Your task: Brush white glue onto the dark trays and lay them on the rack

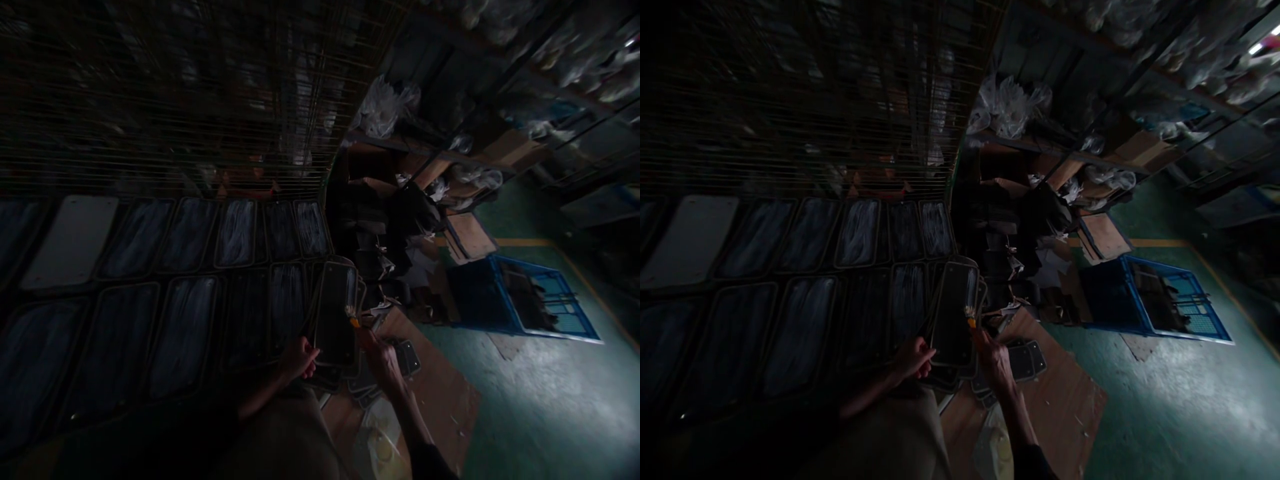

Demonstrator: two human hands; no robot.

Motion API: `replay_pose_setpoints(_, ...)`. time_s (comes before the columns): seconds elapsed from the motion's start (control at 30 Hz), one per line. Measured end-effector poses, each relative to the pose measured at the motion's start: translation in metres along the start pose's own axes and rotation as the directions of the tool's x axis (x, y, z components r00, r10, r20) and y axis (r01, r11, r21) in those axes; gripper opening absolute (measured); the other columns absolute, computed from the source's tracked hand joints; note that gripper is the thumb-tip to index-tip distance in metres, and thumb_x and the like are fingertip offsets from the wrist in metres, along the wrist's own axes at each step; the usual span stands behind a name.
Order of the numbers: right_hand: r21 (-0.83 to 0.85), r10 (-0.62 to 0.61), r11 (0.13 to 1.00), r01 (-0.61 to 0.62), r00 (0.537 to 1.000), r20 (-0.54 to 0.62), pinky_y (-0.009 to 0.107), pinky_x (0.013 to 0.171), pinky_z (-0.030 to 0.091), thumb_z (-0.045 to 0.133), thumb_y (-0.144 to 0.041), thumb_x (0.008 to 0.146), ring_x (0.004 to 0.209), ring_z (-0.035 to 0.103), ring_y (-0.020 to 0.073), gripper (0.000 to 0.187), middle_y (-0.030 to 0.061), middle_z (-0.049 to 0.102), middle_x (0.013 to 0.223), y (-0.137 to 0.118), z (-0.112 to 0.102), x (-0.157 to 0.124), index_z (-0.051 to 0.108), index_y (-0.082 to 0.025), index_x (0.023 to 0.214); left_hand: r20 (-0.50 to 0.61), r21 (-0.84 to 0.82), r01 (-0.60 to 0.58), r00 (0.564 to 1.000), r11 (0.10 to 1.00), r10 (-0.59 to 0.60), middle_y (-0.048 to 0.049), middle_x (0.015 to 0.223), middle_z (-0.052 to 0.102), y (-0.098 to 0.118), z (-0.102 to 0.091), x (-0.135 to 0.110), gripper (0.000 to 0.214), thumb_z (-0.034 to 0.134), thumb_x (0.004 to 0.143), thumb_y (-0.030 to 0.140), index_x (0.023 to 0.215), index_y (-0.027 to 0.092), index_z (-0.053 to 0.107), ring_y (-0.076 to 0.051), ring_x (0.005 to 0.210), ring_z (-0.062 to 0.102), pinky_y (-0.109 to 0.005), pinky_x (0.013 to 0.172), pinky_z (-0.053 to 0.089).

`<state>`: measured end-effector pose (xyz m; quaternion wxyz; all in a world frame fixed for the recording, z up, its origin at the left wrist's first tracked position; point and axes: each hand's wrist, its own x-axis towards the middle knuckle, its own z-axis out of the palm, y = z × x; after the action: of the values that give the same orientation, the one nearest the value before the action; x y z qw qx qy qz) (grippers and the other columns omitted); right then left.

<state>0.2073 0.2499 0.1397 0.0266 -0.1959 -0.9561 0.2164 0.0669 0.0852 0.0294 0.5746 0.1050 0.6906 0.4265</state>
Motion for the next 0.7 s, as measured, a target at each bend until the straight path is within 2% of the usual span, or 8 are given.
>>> replay_pose_setpoints(0.13,0.068,0.075,0.995,-0.078,0.996,0.048,0.019,0.056,0.039,0.032,-0.014,0.093,0.064,0.057,0.0117,0.036,0.0047,0.064,0.083,-0.017,0.002,-0.033,0.057,-0.019,0.118,0.007,-0.023,-0.003,1.0,1.0,0.003,0.0055,0.048,0.057,-0.002,0.0,-0.001,0.013,0.049,0.09,0.027,0.084,0.017,0.045,-0.009,0.037,0.053,-0.017,0.036,0.036)
replay_pose_setpoints(0.23,0.089,0.078,0.992,-0.084,0.995,0.064,0.019,0.054,0.037,0.034,-0.015,0.094,0.062,0.054,0.0114,0.034,0.0018,0.06,0.078,-0.026,0.005,-0.051,0.056,-0.019,0.118,-0.002,-0.058,0.007,1.0,0.998,-0.007,0.0058,0.047,0.057,-0.003,0.001,-0.001,0.014,0.05,0.09,0.026,0.081,0.017,0.044,-0.008,0.036,0.053,-0.016,0.036,0.035)
replay_pose_setpoints(0.4,0.121,0.103,0.985,-0.121,0.985,0.141,0.019,0.054,0.038,0.034,-0.018,0.096,0.06,0.054,0.0105,0.032,-0.0002,0.06,0.076,-0.04,0.008,-0.067,0.056,-0.02,0.119,-0.006,-0.128,-0.03,1.0,0.991,0.03,0.0061,0.046,0.057,-0.008,0.001,-0.001,0.015,0.05,0.089,0.021,0.077,0.018,0.043,-0.008,0.036,0.054,-0.015,0.037,0.036)
replay_pose_setpoints(0.57,0.228,0.128,0.958,-0.172,0.972,0.195,0.018,0.057,0.045,0.035,-0.026,0.098,0.063,0.062,0.0111,0.031,0.0001,0.066,0.076,-0.049,0.005,-0.051,0.057,-0.023,0.119,-0.002,-0.218,-0.052,0.999,0.974,0.053,0.0054,0.047,0.059,-0.015,0.001,0.003,0.016,0.056,0.085,0.016,0.076,0.018,0.043,-0.009,0.036,0.055,-0.015,0.036,0.037)
replay_pose_setpoints(0.7,0.322,0.109,0.932,-0.164,0.977,0.183,0.019,0.058,0.048,0.036,-0.031,0.099,0.063,0.066,0.013,0.031,0.0005,0.067,0.072,-0.034,0.007,-0.016,0.059,-0.021,0.116,-0.004,-0.253,-0.059,0.998,0.966,0.06,0.0053,0.047,0.059,-0.018,0.001,0.004,0.018,0.061,0.083,0.017,0.077,0.018,0.043,-0.009,0.035,0.055,-0.015,0.036,0.038)
